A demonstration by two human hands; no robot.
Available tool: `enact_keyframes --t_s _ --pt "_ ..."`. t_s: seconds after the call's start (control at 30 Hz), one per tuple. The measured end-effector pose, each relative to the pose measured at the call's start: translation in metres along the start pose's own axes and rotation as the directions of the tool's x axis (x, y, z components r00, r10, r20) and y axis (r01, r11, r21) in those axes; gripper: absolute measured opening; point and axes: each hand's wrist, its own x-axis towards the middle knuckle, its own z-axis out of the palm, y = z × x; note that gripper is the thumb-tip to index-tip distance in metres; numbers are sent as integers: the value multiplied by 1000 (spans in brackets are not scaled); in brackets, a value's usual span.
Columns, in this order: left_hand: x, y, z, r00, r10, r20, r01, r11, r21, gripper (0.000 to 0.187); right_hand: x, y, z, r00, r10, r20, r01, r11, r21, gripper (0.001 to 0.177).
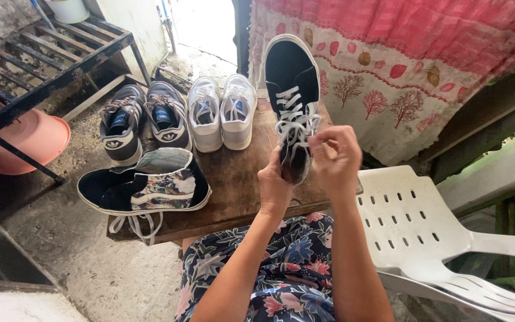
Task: The person threads white shoelaces through the eyelets of a black canvas shoe and ties them. The person handles the shoe and laces by hand while seated at a wooden table with other shoes nearby.
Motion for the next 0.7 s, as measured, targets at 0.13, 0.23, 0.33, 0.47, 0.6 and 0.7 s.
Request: enact_keyframes --t_s 0.13,0.23,0.33,0.47,0.6,0.7 --pt "1 -4 0 998 62 -22 -60 996 71 60 -5 11 -27 933 330 -144 -306 937 168 13" --pt "-1 -2 1 997 75 -13 -74 993 90 61 -6 5 -36 953 265 -148 -255 963 86 14" --pt "0 2 1 997 73 -7 -73 996 56 62 -6 -8 -34 995 96 5 -96 995 33 23" --pt "0 5 1 1000 26 16 -26 1000 -18 60 -6 -12 -24 985 6 174 28 981 -192 32" --pt "1 2 0 987 156 -35 -153 985 78 61 -7 1 -24 982 163 99 -174 979 110 13" --pt "2 -3 1 998 -50 33 45 990 134 59 -8 13 -39 919 374 -126 -341 913 224 8"
